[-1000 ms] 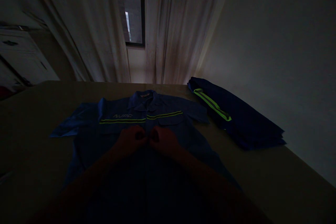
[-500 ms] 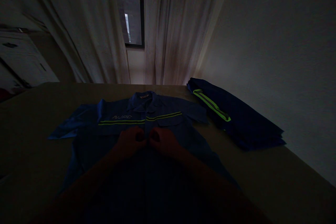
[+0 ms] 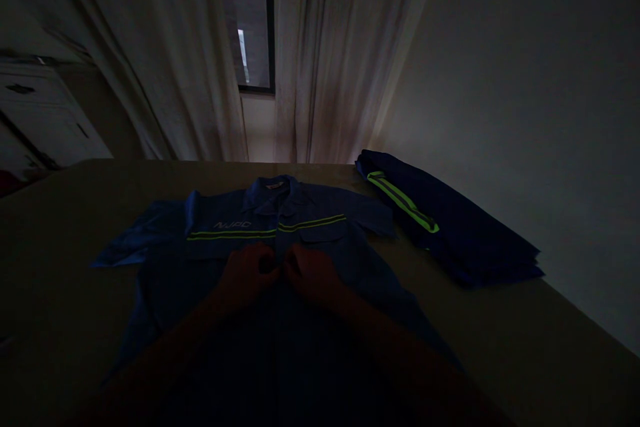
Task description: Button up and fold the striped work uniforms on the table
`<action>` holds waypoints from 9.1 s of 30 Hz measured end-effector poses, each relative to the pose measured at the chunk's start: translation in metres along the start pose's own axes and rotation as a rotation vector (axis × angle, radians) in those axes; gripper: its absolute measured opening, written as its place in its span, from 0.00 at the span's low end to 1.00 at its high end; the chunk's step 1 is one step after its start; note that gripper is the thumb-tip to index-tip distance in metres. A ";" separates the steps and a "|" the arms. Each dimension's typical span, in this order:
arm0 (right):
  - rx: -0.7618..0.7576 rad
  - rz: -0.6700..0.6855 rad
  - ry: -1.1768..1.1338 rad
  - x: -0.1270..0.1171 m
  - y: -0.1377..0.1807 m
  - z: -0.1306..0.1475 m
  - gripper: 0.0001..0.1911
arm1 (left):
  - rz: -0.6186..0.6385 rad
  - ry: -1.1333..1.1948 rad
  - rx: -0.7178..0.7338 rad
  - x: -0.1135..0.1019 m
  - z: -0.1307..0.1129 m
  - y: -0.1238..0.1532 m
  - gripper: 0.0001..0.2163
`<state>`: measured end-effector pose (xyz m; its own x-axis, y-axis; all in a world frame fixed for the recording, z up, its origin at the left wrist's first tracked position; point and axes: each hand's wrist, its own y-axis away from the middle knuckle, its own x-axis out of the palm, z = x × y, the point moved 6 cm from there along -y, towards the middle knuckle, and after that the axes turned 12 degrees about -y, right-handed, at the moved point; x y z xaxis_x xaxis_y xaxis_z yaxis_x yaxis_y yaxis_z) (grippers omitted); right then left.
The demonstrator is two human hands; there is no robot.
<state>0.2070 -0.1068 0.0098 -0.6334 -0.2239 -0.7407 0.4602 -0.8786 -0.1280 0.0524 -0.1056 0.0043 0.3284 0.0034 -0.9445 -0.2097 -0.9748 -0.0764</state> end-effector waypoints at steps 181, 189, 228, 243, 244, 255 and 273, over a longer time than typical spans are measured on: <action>-0.094 -0.064 -0.169 -0.001 -0.003 -0.005 0.06 | 0.062 0.104 -0.002 0.002 0.001 -0.009 0.11; -0.081 -0.054 -0.313 -0.006 -0.006 -0.003 0.04 | 0.021 0.069 0.046 -0.003 -0.006 -0.005 0.10; -0.159 -0.135 -0.183 -0.013 -0.003 0.000 0.06 | -0.018 0.210 0.084 0.004 0.004 -0.010 0.14; -0.143 -0.118 -0.271 -0.014 -0.003 0.005 0.03 | 0.035 0.233 0.173 -0.003 -0.001 -0.008 0.13; -0.145 -0.116 -0.267 -0.014 -0.002 0.005 0.03 | 0.035 0.239 0.178 -0.002 0.000 -0.008 0.13; -0.203 -0.084 -0.182 -0.007 -0.002 0.005 0.04 | -0.021 -0.108 0.108 -0.009 -0.020 0.002 0.03; -0.098 -0.132 -0.378 -0.012 -0.006 -0.004 0.02 | -0.077 -0.030 0.201 0.002 -0.014 0.000 0.07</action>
<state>0.2144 -0.0973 0.0167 -0.8668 -0.2669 -0.4213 0.4047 -0.8701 -0.2814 0.0660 -0.1087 0.0070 0.3239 0.0860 -0.9422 -0.3654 -0.9072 -0.2084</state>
